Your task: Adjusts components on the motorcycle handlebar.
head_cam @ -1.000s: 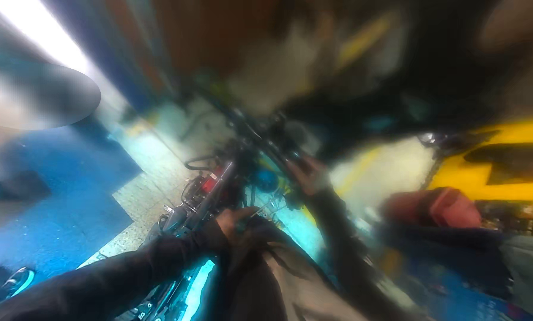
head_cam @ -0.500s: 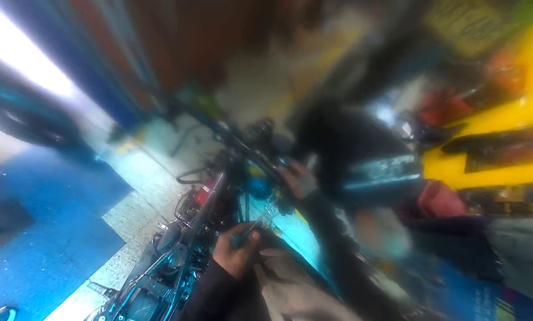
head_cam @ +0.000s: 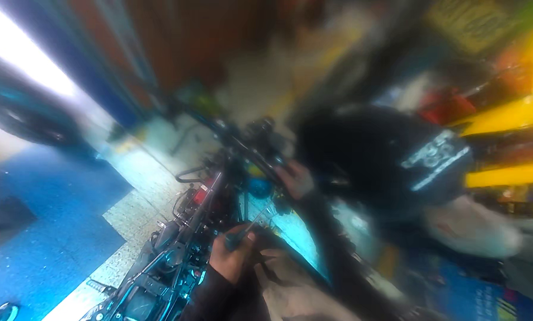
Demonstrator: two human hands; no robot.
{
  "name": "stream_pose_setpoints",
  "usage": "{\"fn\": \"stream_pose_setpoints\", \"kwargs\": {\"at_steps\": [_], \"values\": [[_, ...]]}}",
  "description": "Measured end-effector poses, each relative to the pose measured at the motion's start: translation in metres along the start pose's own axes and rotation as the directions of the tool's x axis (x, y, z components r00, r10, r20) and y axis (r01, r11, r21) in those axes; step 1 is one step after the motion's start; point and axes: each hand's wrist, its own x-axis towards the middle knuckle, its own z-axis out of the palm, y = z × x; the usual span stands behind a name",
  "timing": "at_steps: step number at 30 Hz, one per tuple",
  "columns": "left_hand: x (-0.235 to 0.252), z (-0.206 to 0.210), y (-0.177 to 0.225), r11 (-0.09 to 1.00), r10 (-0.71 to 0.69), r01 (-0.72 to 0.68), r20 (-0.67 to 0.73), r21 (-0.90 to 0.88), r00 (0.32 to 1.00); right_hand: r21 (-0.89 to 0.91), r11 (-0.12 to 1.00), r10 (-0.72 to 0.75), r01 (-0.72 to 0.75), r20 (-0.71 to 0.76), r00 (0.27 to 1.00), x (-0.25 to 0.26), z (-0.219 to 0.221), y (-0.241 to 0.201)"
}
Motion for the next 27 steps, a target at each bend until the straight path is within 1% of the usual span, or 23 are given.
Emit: {"fn": "stream_pose_setpoints", "kwargs": {"at_steps": [3,5,7,9,11,13,18,21,23,27], "values": [[0.003,0.001,0.0,0.998,-0.04,0.039,-0.009,-0.054,0.999,-0.007,0.999,-0.052,0.051,-0.056,0.997,0.002,0.008,0.017],[0.003,0.0,0.002,0.982,-0.106,0.108,0.015,-0.158,0.994,-0.019,0.999,-0.041,0.04,-0.051,0.998,0.003,0.008,0.018],[0.006,-0.002,0.003,0.922,-0.178,0.202,0.102,-0.331,0.979,-0.027,0.999,-0.03,0.029,-0.03,0.999,0.005,0.008,0.019],[0.009,-0.007,0.0,0.817,-0.215,0.306,0.235,-0.488,0.948,-0.019,0.999,-0.044,0.043,-0.037,0.998,0.006,0.009,0.022],[0.01,-0.008,0.0,0.728,-0.224,0.388,0.339,-0.565,0.914,-0.019,0.998,-0.053,0.052,-0.052,0.997,0.005,0.01,0.023],[0.007,-0.004,0.003,0.703,-0.228,0.413,0.367,-0.579,0.902,-0.018,0.998,-0.056,0.055,-0.058,0.997,0.004,0.01,0.022],[0.001,0.001,0.003,0.722,-0.21,0.379,0.337,-0.579,0.918,-0.011,0.998,-0.06,0.059,-0.052,0.997,0.004,0.009,0.02],[-0.001,0.003,0.004,0.716,-0.221,0.384,0.333,-0.582,0.917,-0.01,0.997,-0.076,0.075,-0.046,0.996,0.005,0.01,0.023],[-0.002,0.006,0.004,0.697,-0.236,0.399,0.335,-0.595,0.912,-0.03,0.998,-0.054,0.053,-0.026,0.998,0.005,0.009,0.022],[0.004,0.006,0.007,0.631,-0.259,0.455,0.383,-0.628,0.887,-0.038,0.997,-0.072,0.07,-0.051,0.996,0.004,0.009,0.02]]}}
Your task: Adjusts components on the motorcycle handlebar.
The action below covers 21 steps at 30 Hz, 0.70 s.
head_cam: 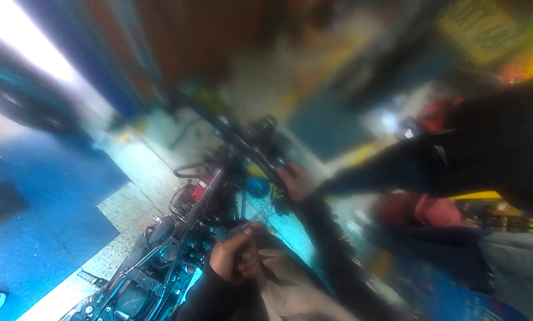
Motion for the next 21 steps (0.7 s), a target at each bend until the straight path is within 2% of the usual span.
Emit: {"fn": "stream_pose_setpoints", "kwargs": {"at_steps": [2,4,6,11,16,21], "values": [[0.001,0.002,0.003,0.997,0.024,-0.022,-0.02,0.069,1.0,-0.003,1.0,-0.005,0.005,0.001,1.0,0.001,0.001,0.002],[0.0,0.008,0.003,0.975,0.127,-0.106,-0.098,0.197,0.987,-0.001,1.0,-0.009,0.009,0.003,1.0,0.001,0.001,0.003],[0.001,0.007,0.005,0.944,0.174,-0.131,-0.122,0.303,0.977,0.002,1.0,-0.023,0.023,-0.015,1.0,0.001,0.001,0.003],[0.002,0.001,0.004,0.917,0.234,-0.179,-0.119,0.356,0.965,-0.017,1.0,-0.007,0.007,-0.013,1.0,-0.002,0.002,0.004],[0.006,-0.011,0.013,0.83,0.206,-0.164,-0.019,0.534,0.978,0.034,0.999,0.011,-0.012,0.018,1.0,0.0,-0.002,-0.007],[0.009,-0.021,0.02,0.697,0.235,-0.238,0.098,0.676,0.967,0.091,0.996,-0.008,0.007,0.001,1.0,-0.003,-0.003,-0.016]]}}
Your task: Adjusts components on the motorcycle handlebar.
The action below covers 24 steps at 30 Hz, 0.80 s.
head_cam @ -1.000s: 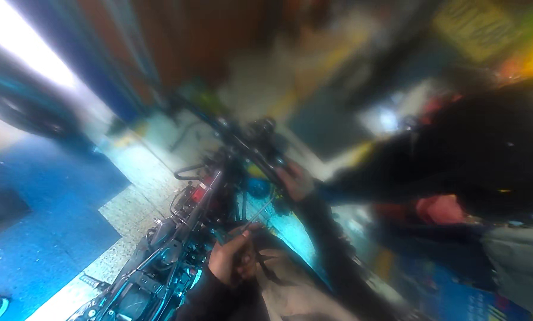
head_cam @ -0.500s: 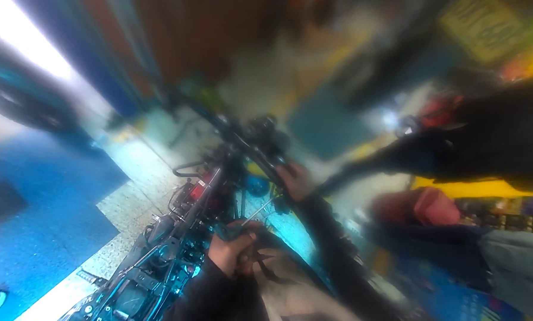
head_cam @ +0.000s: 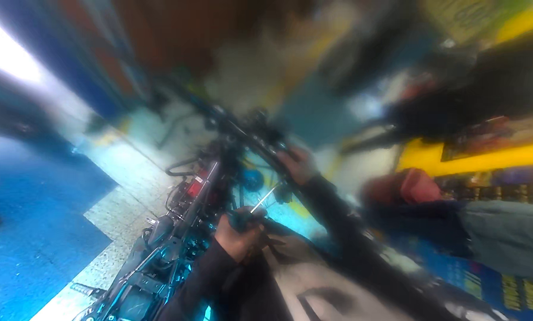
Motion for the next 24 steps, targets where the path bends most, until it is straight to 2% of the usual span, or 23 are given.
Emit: {"fn": "stream_pose_setpoints", "kwargs": {"at_steps": [3,8,12,20,24], "values": [[0.001,-0.004,0.002,0.998,0.015,-0.016,0.028,0.059,1.0,0.035,0.999,-0.028,0.028,0.007,1.0,0.0,0.002,0.0],[0.004,-0.012,0.002,0.988,0.063,-0.074,0.084,0.138,0.994,0.078,0.997,0.024,-0.025,0.016,1.0,-0.001,0.002,-0.004],[0.006,-0.018,0.004,0.978,0.095,-0.116,0.125,0.174,0.988,0.086,0.996,0.012,-0.014,0.019,1.0,-0.001,0.002,-0.004],[0.008,-0.024,0.017,0.956,0.056,-0.103,0.175,0.275,0.983,0.07,0.998,0.009,-0.01,0.01,1.0,-0.002,0.004,-0.008],[0.011,-0.029,0.027,0.896,0.033,-0.124,0.213,0.427,0.976,0.087,0.995,0.04,-0.042,0.023,0.999,-0.005,0.004,-0.009]]}}
